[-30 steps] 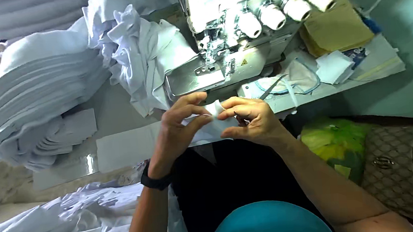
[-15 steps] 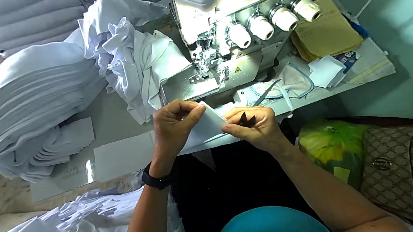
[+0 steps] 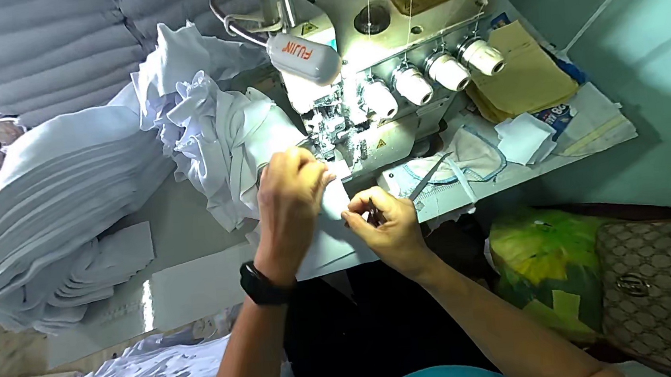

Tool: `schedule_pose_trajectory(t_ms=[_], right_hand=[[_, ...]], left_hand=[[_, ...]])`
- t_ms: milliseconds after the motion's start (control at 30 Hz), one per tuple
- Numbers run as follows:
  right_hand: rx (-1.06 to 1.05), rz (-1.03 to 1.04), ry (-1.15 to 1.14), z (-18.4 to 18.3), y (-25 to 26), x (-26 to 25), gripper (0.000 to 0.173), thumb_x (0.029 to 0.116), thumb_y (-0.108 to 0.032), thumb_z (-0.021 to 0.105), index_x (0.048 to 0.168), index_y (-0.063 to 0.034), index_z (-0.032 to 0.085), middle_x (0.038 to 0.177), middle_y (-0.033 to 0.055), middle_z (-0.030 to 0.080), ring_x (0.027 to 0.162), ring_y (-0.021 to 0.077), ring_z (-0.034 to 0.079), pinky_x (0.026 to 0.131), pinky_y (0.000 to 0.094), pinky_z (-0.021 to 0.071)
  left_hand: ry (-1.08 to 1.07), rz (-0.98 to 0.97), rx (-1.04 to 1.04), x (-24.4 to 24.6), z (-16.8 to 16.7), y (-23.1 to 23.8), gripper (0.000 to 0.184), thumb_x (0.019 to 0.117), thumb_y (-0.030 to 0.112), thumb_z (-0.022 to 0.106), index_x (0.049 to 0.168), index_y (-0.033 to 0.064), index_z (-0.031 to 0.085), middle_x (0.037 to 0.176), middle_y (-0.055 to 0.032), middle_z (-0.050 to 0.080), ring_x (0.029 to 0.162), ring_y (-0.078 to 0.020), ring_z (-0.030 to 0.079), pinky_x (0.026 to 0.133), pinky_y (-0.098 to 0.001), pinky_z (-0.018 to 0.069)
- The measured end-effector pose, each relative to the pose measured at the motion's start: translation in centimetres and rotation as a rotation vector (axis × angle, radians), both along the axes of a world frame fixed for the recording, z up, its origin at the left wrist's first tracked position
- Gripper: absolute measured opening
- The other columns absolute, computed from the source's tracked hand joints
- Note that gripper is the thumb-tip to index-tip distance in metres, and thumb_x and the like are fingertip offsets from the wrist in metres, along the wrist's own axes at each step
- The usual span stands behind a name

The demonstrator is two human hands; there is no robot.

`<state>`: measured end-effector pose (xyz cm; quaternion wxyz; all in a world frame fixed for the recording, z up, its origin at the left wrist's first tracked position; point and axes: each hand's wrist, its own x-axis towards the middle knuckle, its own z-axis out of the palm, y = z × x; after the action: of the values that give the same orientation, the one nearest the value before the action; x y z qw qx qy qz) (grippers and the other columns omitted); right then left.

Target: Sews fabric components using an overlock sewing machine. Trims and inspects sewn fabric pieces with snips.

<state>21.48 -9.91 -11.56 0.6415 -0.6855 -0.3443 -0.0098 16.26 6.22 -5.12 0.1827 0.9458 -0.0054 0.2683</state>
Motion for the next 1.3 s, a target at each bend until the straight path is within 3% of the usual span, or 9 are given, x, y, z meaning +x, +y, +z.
schedule_pose_trajectory(t_ms=[67,133,267,433,600,767,900,1100,1300], right_hand=[[-0.011,-0.013,-0.047,0.0,-0.4,0.0,0.005,0.0874,-0.002,0.070,0.092,0.0003,0.070,0.080,0.0034,0.069,0.064,0.0000,0.059,0.058,0.0133,0.0491],[-0.023,-0.039,-0.086,0.2,-0.3,0.3,0.006,0.0866,-0.002,0.070,0.091,0.0004,0.071,0.079,0.0038,0.070,0.063,-0.0006,0.058,0.057,0.0125,0.0476],[-0.033,-0.056,-0.141,1.1,0.3,1.0,0.006,0.0872,-0.001,0.070,0.092,0.0016,0.072,0.081,0.0051,0.071,0.064,-0.0006,0.058,0.057,0.0119,0.0466],[-0.116,-0.089,-0.228,1.8,1.5,2.5,0.012,0.0900,-0.006,0.068,0.094,0.0012,0.077,0.079,0.0066,0.073,0.067,0.0039,0.065,0.063,0.0165,0.0534],[-0.242,-0.181,-0.340,2.1,2.5,3.4,0.015,0.0909,-0.015,0.069,0.096,-0.0059,0.079,0.072,0.0057,0.071,0.059,0.0135,0.064,0.052,0.0306,0.0482],[-0.077,0.002,0.040,1.5,-0.5,2.6,0.011,0.0972,-0.010,0.066,0.095,-0.0013,0.072,0.073,-0.0027,0.066,0.058,-0.0047,0.054,0.053,0.0114,0.0463],[-0.192,-0.019,0.289,-0.3,-4.3,3.3,0.008,0.0987,-0.015,0.066,0.097,-0.0074,0.068,0.072,-0.0061,0.060,0.051,-0.0041,0.047,0.046,0.0123,0.0397],[-0.590,-0.052,0.114,-2.3,-5.2,2.8,0.024,0.0907,-0.021,0.077,0.087,0.0001,0.067,0.089,0.0120,0.059,0.075,0.0225,0.056,0.065,0.0414,0.0474],[-0.824,-0.041,-0.066,-2.5,-5.4,2.6,0.025,0.0974,-0.019,0.070,0.094,0.0053,0.065,0.098,0.0204,0.060,0.082,0.0357,0.064,0.067,0.0544,0.0529]], left_hand=[[0.010,0.181,0.191,-0.9,-0.9,-2.8,0.020,0.0986,0.009,0.059,0.108,0.0012,0.075,0.101,-0.0168,0.068,0.093,-0.0329,0.065,0.079,-0.0474,0.0499],[0.000,0.309,0.268,-1.5,-2.8,-4.5,0.027,0.1000,0.009,0.056,0.121,0.0044,0.072,0.117,-0.0142,0.070,0.111,-0.0301,0.065,0.094,-0.0441,0.0488],[-0.004,0.265,0.104,-1.2,-3.5,-3.8,0.030,0.1039,0.010,0.048,0.125,0.0013,0.067,0.135,-0.0156,0.065,0.133,-0.0301,0.058,0.113,-0.0477,0.0414],[0.084,0.150,-0.032,-0.3,-1.6,-1.1,0.032,0.1035,0.007,0.044,0.123,-0.0066,0.065,0.136,-0.0197,0.064,0.131,-0.0335,0.059,0.112,-0.0510,0.0428],[0.175,0.091,-0.183,1.5,0.0,3.9,0.026,0.1006,0.007,0.051,0.123,-0.0027,0.062,0.131,-0.0187,0.066,0.119,-0.0319,0.065,0.099,-0.0495,0.0519],[-0.001,0.057,-0.573,4.5,-1.5,9.0,0.034,0.0951,0.005,0.059,0.125,-0.0106,0.057,0.127,-0.0188,0.066,0.114,-0.0144,0.065,0.099,-0.0299,0.0520],[-0.181,0.048,-0.805,3.3,-2.5,8.6,0.035,0.0928,-0.001,0.059,0.125,-0.0107,0.048,0.131,-0.0138,0.064,0.121,-0.0113,0.063,0.104,-0.0281,0.0506],[-0.145,0.124,-0.619,-6.4,-3.4,3.5,0.031,0.1026,0.012,0.058,0.131,0.0030,0.052,0.140,-0.0023,0.059,0.131,-0.0117,0.056,0.108,-0.0320,0.0496],[-0.018,0.509,-0.282,-14.2,-10.6,1.7,0.022,0.0995,0.008,0.057,0.110,-0.0097,0.064,0.131,-0.0257,0.063,0.130,-0.0305,0.059,0.109,-0.0426,0.0473]])
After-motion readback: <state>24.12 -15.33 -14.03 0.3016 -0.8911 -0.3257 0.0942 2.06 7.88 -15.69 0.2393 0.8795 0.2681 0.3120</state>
